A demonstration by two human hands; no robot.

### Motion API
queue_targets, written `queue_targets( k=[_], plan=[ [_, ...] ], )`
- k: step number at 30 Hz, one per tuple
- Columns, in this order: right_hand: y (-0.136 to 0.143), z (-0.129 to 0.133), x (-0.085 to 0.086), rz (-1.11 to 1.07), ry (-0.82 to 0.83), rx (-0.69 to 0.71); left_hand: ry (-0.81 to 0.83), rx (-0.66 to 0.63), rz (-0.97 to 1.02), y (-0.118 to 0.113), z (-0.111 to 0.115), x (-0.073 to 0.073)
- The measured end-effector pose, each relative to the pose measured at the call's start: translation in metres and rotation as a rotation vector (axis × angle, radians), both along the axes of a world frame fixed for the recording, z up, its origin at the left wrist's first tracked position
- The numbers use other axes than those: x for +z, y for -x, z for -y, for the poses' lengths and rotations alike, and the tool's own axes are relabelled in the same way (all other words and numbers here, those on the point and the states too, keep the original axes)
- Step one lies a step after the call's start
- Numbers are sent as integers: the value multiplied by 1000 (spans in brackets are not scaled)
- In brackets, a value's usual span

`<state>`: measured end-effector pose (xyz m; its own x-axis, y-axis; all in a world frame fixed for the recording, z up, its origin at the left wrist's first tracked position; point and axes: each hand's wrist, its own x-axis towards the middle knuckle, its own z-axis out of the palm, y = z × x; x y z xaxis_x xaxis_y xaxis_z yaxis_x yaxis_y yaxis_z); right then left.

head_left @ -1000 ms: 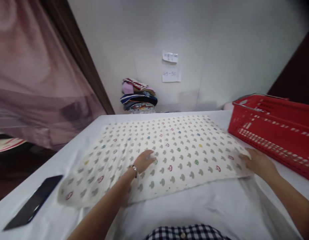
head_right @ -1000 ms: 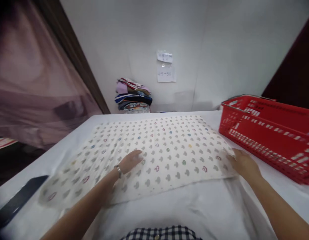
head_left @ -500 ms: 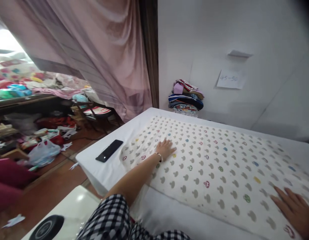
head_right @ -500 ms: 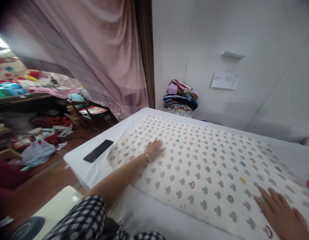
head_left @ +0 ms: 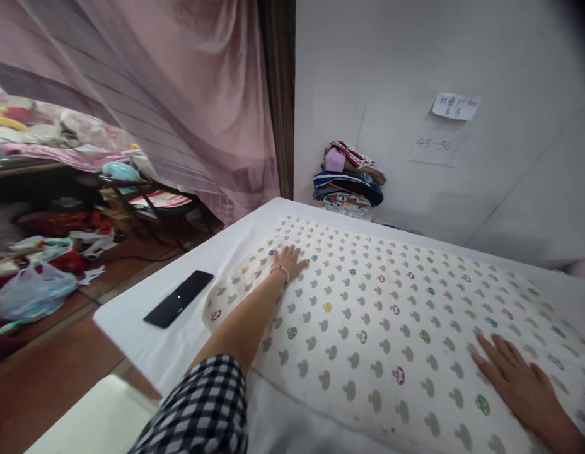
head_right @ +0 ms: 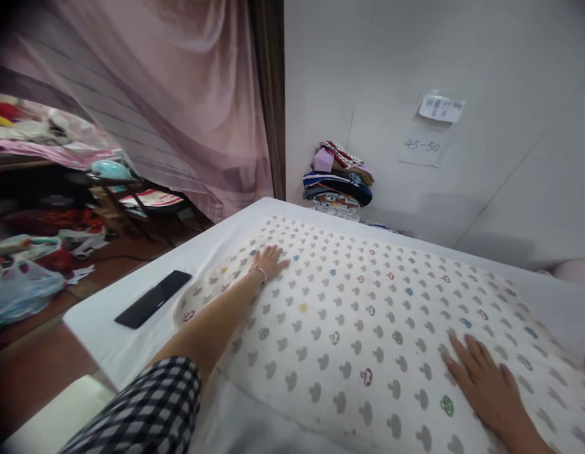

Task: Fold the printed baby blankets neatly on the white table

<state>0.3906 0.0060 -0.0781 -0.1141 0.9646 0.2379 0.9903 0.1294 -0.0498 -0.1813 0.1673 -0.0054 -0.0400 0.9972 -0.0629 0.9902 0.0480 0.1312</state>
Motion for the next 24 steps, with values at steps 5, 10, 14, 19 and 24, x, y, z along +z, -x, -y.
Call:
queue_targets(
  k=[5,10,14,19,24],
  plan=[
    [0,6,5,-7,143,-149,-8,19,24,1,0,-1],
    [31,-19,29,-9,137,-58,-23,10,30,-19,-14,8],
    [106,-78,62,12,174,38,-25,-192,21,-67,-44,13],
    [191,-175,78,7,324,92,4,-381,-2,-121,-95,4],
    [205,-245,69,-31,349,21,39,-365,41,-130,-127,-10]
  ],
)
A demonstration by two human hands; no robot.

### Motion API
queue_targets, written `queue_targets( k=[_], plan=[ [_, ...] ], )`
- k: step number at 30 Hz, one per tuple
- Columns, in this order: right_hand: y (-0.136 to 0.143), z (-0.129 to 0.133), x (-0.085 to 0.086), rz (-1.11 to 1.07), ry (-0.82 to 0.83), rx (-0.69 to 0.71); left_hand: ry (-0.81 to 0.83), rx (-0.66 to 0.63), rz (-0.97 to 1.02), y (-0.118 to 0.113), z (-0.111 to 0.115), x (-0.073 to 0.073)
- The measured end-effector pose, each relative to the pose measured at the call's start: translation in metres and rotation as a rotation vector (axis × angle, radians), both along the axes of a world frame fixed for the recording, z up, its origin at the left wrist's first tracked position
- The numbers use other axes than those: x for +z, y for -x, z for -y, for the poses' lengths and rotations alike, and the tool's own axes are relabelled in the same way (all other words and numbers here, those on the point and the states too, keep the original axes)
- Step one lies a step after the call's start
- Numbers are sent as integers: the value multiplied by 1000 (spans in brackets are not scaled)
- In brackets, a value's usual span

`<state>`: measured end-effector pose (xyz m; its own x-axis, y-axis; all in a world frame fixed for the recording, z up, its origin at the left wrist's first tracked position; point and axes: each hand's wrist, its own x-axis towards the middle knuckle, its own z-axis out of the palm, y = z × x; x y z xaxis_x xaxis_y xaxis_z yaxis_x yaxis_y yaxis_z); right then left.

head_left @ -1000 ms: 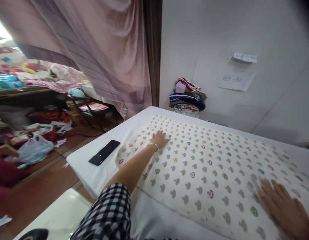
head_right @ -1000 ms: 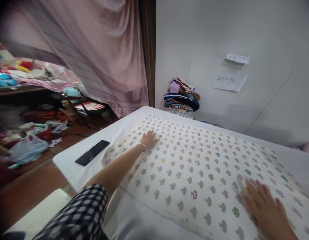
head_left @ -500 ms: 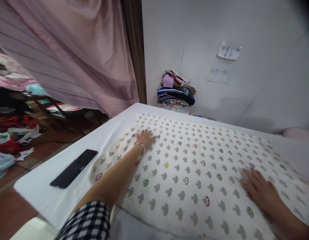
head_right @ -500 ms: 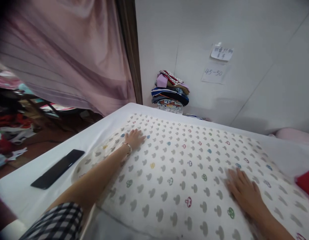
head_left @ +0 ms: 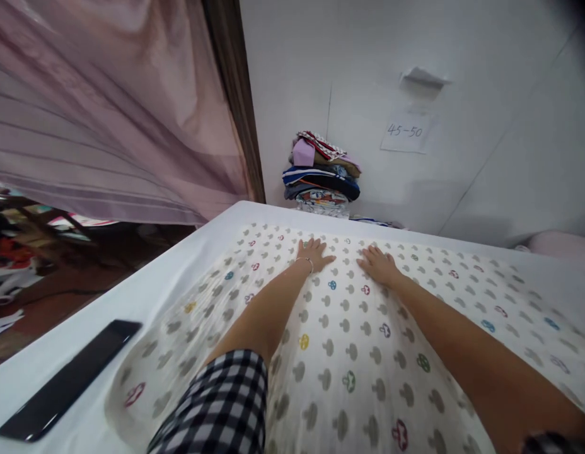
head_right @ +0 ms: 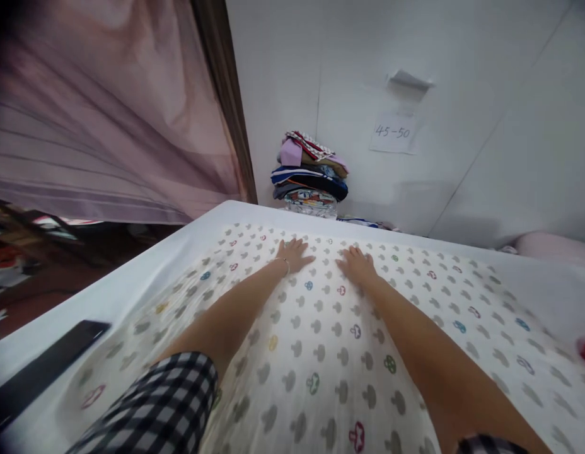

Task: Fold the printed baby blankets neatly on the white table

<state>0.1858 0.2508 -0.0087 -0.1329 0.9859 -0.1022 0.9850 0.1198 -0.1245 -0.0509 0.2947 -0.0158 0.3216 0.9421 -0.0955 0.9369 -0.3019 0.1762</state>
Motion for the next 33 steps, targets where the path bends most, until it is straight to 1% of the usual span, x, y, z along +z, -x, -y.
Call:
queue_targets(
  k=[3,6,10,13,16,19,21,23,25,28,30,33],
  plan=[
    [-5,-14,-5,6,-4,-41,2,12,5,2,-5,-3],
    [-7,-16,-3,-9,22,-36,16,18,5,2,-4,1],
    [1,-15,1,-32,9,-27,15,54,20,4,-7,7],
    [9,-19,-3,-21,26,-1,-7,110,-9,10,-14,5],
    [13,-25,-8,-3,22,-20,2,147,-21,14,-23,1],
    [14,-27,-6,-4,33,-20,-1,153,-27,15,-27,0],
    [15,-21,-1,-11,43,-21,-9,146,-34,16,-27,0],
    [19,-9,2,-17,15,-14,-21,136,-35,16,-26,1],
    [25,6,3,-27,-12,37,-33,132,-35,16,-24,1],
    [33,25,1,-46,18,144,-43,146,-32,16,-23,2],
    [37,31,0,-56,29,151,-42,169,-20,16,-23,6],
    [38,32,2,-71,15,139,-53,213,22,13,-19,17]
  ],
)
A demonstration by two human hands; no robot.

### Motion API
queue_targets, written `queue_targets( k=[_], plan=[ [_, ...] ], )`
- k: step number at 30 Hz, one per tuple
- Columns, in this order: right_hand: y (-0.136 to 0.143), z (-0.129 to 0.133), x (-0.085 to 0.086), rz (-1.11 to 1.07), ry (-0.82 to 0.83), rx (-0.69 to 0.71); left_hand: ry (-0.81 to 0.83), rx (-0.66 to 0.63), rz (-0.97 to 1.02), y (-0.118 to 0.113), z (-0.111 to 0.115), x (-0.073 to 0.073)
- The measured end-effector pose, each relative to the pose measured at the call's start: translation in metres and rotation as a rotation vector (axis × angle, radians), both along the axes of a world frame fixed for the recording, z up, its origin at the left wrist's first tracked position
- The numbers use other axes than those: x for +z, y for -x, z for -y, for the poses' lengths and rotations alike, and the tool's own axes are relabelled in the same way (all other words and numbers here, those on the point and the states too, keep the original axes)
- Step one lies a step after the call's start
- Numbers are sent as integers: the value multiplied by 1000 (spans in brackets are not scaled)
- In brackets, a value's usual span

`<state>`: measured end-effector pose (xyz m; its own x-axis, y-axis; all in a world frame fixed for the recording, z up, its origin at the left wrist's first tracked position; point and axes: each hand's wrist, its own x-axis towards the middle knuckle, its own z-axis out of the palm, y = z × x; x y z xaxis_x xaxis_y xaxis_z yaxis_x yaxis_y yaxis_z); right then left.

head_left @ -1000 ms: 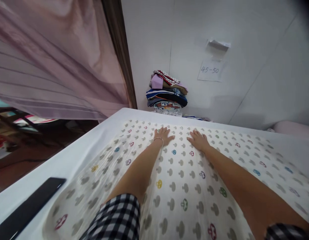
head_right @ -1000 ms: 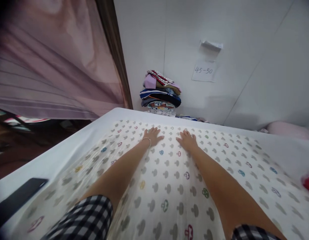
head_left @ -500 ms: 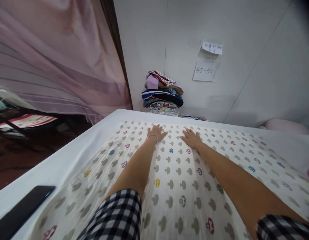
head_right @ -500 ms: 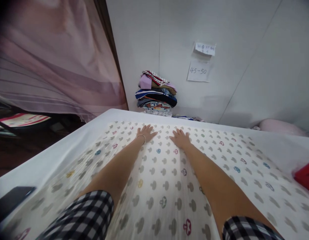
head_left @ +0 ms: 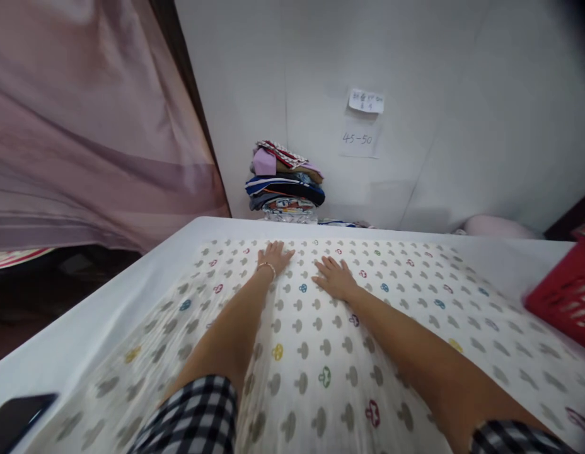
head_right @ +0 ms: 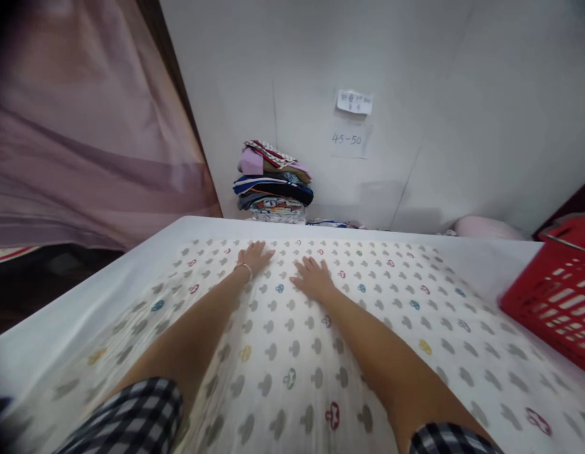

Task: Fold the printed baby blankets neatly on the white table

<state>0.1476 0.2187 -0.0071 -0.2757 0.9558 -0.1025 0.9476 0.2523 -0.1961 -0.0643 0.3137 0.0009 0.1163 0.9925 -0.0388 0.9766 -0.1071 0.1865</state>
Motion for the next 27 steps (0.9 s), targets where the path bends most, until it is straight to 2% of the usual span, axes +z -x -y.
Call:
queue_targets(
  k=[2,4,7,10,13,15,17,21,23,27],
  plan=[
    [-1,-1,1,-8,-5,5,-27,-29,3,-3,9,7],
    [-1,-1,1,-14,-9,5,-54,-126,-40,-6,23,9],
    [0,-1,2,-27,-12,2,-54,-269,-109,-8,50,1],
    [2,-1,10,-41,33,8,-15,-276,-106,-6,66,-10],
    [-6,0,24,-89,106,24,-4,-257,-85,-4,69,-13],
    [-22,3,32,-114,74,-3,0,-265,-75,-3,67,-12],
    [-47,9,33,-91,-2,-88,4,-267,-71,-3,65,-11],
    [-108,25,18,59,-38,-356,-3,-268,-80,-3,63,-12],
    [-130,29,7,83,-21,-443,-9,-273,-87,-3,63,-13],
    [-145,27,1,35,46,-446,-19,-288,-100,-4,63,-11]
  ],
)
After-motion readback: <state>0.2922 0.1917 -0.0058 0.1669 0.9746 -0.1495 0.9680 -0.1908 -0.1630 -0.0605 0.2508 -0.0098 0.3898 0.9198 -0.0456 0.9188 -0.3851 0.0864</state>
